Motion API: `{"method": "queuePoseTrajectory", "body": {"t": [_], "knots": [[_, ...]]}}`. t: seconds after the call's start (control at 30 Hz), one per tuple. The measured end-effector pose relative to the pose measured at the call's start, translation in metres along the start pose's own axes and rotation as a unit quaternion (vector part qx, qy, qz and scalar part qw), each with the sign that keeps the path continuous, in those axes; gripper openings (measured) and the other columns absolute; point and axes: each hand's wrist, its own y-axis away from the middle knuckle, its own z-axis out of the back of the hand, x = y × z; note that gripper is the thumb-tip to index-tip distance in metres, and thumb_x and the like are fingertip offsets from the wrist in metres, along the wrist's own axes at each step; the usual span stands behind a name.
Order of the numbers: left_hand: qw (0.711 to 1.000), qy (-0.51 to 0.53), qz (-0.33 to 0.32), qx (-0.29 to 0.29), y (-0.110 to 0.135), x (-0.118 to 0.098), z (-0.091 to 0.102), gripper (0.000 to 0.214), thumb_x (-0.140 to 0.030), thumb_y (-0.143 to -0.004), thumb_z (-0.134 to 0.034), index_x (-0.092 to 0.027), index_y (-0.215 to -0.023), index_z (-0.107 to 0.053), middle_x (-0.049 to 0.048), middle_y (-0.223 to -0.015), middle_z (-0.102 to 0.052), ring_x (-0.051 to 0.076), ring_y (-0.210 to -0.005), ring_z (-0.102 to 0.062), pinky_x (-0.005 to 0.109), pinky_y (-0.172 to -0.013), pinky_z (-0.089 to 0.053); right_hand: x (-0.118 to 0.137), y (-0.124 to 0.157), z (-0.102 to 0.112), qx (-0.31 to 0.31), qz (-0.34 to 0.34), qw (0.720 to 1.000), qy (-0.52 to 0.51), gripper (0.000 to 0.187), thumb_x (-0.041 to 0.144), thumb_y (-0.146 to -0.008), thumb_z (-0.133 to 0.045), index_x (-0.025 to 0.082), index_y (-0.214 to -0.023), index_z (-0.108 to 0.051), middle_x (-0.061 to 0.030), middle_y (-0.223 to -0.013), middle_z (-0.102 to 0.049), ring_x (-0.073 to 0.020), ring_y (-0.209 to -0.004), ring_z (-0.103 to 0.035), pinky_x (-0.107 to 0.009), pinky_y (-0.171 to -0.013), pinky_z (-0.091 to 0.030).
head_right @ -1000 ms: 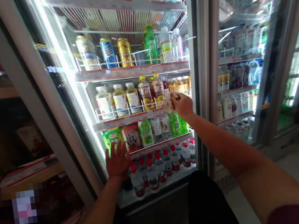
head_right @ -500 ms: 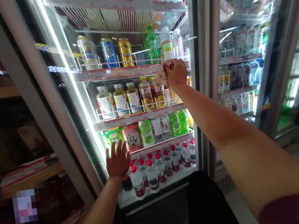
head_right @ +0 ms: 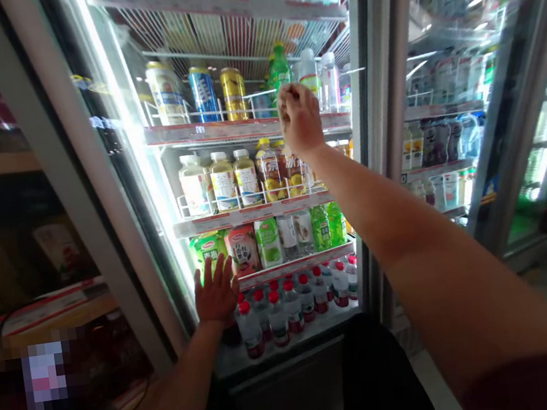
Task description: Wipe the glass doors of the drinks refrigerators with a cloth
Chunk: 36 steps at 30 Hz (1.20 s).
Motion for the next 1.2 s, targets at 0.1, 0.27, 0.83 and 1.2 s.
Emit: {"method": "queuePoseTrajectory", "body": {"t": [0.1, 0.27, 0.83, 1.2], "knots": [[1.0, 0.001, 0.002, 0.001, 0.0, 0.0, 0.001, 0.078, -0.024, -0.097, -0.057, -0.024, -0.161, -0.013, 0.0072, -0.154, -0.041, 0.024, -0.153, -0.011, 0.048, -0.128, -0.007, 0.009, 0.006, 0.009, -0.008, -0.038, 0.999, -0.008, 0.047, 0.032, -0.099, -0.039, 0.01, -0.14, -0.048, -0.0178, -0.145, -0.036, -0.0363, -0.141, -0.031, -0.057, -0.118, -0.027], [1.0, 0.012, 0.001, -0.002, 0.0, 0.0, 0.0, 0.079, -0.023, -0.096, -0.058, -0.025, -0.161, -0.014, 0.0076, -0.154, -0.042, 0.025, -0.153, -0.013, 0.048, -0.128, -0.007, 0.016, 0.015, 0.015, 0.033, 0.006, 0.999, -0.001, 0.06, 0.047, -0.098, -0.043, 0.009, -0.145, -0.04, -0.0193, -0.146, -0.032, -0.04, -0.139, -0.031, -0.061, -0.116, -0.028], [1.0, 0.007, -0.005, 0.005, -0.003, 0.0, 0.008, 0.077, -0.025, -0.097, -0.058, -0.026, -0.161, -0.016, 0.0093, -0.153, -0.045, 0.026, -0.153, -0.018, 0.048, -0.125, -0.014, 0.054, 0.055, 0.02, 0.11, 0.099, 0.989, -0.025, 0.034, 0.019, -0.099, -0.047, 0.013, -0.131, -0.058, -0.0128, -0.117, -0.059, -0.0295, -0.113, -0.055, -0.049, -0.104, -0.046], [0.998, 0.022, 0.06, 0.028, -0.045, 0.041, 0.028, 0.048, -0.034, -0.098, -0.05, -0.026, -0.146, -0.053, 0.0095, -0.152, -0.049, 0.028, -0.146, -0.037, 0.046, -0.121, -0.02, 0.065, 0.095, 0.02, 0.162, 0.054, 0.984, -0.055, 0.034, 0.016, -0.094, -0.055, 0.014, -0.129, -0.059, -0.0131, -0.115, -0.059, -0.029, -0.111, -0.057, -0.045, -0.099, -0.048]]}}
